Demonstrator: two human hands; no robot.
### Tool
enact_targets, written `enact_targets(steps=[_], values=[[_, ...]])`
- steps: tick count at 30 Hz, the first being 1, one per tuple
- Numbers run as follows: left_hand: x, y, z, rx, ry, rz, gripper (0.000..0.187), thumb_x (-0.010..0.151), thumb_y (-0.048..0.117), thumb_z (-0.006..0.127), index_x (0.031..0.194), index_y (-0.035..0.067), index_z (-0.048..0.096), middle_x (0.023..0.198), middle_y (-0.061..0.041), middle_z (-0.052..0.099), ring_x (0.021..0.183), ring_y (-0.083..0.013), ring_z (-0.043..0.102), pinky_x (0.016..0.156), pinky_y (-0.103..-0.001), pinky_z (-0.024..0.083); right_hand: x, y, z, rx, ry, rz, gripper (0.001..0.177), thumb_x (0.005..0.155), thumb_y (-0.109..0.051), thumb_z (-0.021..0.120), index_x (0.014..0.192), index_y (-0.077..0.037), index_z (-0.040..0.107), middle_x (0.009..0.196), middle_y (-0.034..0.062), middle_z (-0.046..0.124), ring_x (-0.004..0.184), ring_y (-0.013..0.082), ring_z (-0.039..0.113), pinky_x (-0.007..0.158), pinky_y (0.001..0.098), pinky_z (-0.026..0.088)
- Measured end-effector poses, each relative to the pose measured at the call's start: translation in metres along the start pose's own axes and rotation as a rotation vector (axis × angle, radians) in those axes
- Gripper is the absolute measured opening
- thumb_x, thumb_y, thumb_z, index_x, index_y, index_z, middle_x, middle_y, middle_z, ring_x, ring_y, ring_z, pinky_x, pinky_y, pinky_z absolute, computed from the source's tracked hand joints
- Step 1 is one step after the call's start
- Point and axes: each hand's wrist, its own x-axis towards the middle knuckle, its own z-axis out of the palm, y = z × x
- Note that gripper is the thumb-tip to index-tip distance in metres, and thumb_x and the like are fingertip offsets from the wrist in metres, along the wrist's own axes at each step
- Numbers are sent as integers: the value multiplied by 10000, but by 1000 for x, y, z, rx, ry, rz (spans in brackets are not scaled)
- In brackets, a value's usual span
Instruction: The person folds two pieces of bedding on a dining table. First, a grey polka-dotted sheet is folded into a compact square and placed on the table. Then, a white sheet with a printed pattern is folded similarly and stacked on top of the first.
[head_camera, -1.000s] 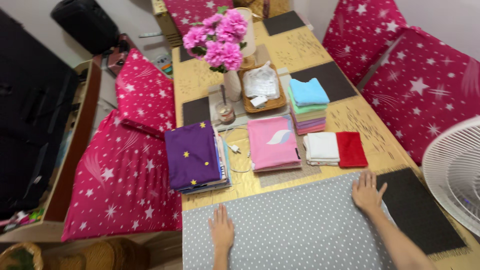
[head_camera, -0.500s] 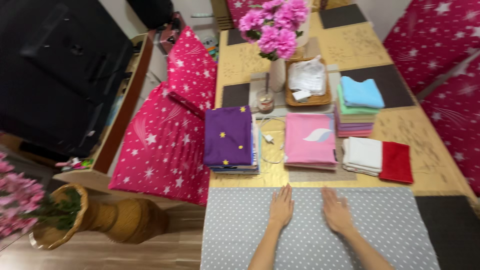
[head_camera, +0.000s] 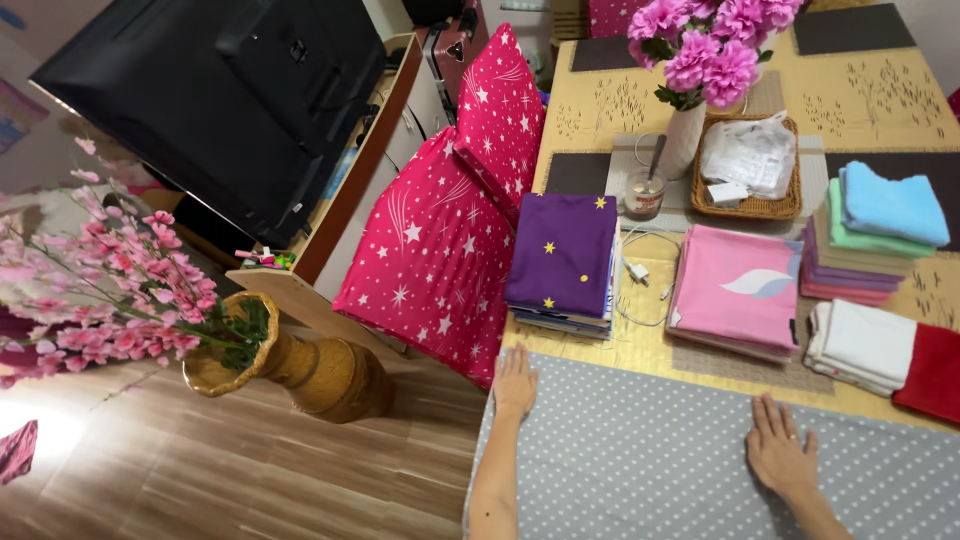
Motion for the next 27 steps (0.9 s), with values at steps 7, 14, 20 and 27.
enact_targets(steps=[7, 14, 20, 27], values=[[28, -53, -21, 37, 94, -146, 675, 1033, 353, 463, 1558, -29, 275, 1681, -240, 169, 1559, -363, 148, 1232, -562, 104, -20, -81, 9, 101, 51, 110, 642, 954, -423, 438, 1529, -142, 391, 1663, 178, 278, 1550, 360, 261, 1131, 673, 283], [19, -87, -18, 71, 254, 549, 610, 914, 64, 527, 1518, 134, 476, 1616, -95, 436, 1508, -306, 375, 1219, -575, 275, -103, -244, 53, 333, 164, -117, 654, 861, -298, 560, 1475, -117, 422, 1593, 214, 320, 1445, 417, 324, 1098, 632, 312], [-104, -41, 30, -89, 110, 886, 628, 998, 187, 517, 1585, -12, 417, 1653, -202, 396, 1512, -361, 371, 1207, -567, 317, -193, -352, 76, 197, -27, -129, 654, 979, -354, 451, 1562, -103, 290, 1667, 141, 200, 1501, 335, 240, 1152, 607, 234], [-164, -69, 35, -265, 2, 781, 624, 1020, 348, 498, 1569, 67, 404, 1652, -140, 360, 1523, -329, 308, 1198, -604, 222, -258, -320, 60, 79, 7, 58, 640, 984, -410, 379, 1573, -194, 255, 1669, 78, 195, 1516, 280, 240, 1181, 562, 234]])
